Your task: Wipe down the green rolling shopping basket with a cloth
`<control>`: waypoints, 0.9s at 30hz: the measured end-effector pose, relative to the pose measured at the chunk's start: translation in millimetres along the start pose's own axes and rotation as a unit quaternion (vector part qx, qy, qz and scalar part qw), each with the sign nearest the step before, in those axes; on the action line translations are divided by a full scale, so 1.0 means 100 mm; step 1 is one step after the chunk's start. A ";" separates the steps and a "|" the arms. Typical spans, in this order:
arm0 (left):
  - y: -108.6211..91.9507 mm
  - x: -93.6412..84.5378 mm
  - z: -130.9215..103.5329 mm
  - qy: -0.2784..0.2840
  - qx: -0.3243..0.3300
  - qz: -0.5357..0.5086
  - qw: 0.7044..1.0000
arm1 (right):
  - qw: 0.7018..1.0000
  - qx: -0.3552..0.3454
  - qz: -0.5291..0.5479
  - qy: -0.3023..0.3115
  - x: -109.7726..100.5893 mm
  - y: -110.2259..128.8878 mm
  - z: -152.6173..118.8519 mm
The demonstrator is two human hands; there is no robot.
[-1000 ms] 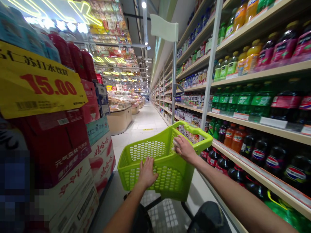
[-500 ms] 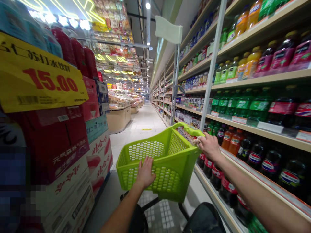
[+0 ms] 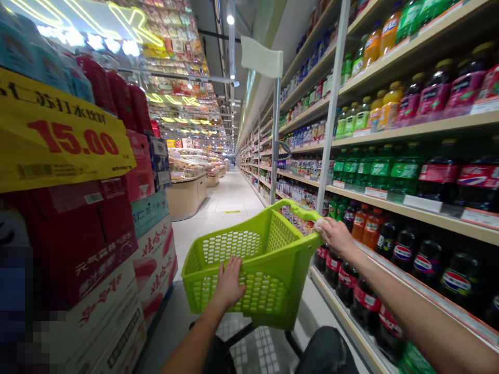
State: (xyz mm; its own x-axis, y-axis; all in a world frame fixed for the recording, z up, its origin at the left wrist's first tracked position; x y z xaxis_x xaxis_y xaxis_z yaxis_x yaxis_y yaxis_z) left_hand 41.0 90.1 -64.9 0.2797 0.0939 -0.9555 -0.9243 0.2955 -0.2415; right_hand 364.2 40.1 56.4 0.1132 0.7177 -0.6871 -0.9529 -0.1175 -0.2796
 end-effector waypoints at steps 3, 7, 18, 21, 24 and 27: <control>-0.04 -0.01 0.02 0.006 -0.006 -0.003 1.000 | 0.998 0.046 -0.023 -0.025 0.00 -0.10 -0.09; -0.04 -0.01 0.03 0.009 0.001 0.002 1.000 | 0.997 -0.050 0.044 -0.032 0.19 0.75 0.00; -0.03 0.00 0.05 0.019 0.003 -0.004 1.000 | 0.999 0.028 0.015 -0.044 0.09 0.52 -0.04; -0.05 0.00 0.06 0.018 0.003 -0.011 1.000 | 0.997 -0.042 0.054 -0.038 0.22 1.05 0.02; -0.02 0.00 0.06 0.020 0.014 -0.014 1.000 | 0.987 -0.124 0.101 -0.027 0.36 1.53 0.10; 0.03 0.01 0.05 0.025 0.038 -0.008 0.999 | 0.989 -0.105 0.097 -0.029 0.35 1.38 0.11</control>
State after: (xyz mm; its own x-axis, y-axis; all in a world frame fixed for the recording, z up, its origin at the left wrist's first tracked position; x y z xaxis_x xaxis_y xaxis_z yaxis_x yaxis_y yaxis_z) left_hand 39.3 95.5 -65.8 0.2788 0.0407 -0.9595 -0.8969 0.3681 -0.2450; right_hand 233.6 56.9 1.4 -0.0883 0.7055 -0.7032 -0.8750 -0.3924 -0.2837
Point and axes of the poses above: each hand's wrist, its own z-axis towards the middle knuckle, its own x-axis out of the palm, y = z × x, the point moved 7 cm from there along z, towards the middle knuckle, and after that the axes turned 9 degrees about -x, right-handed, at the moved point
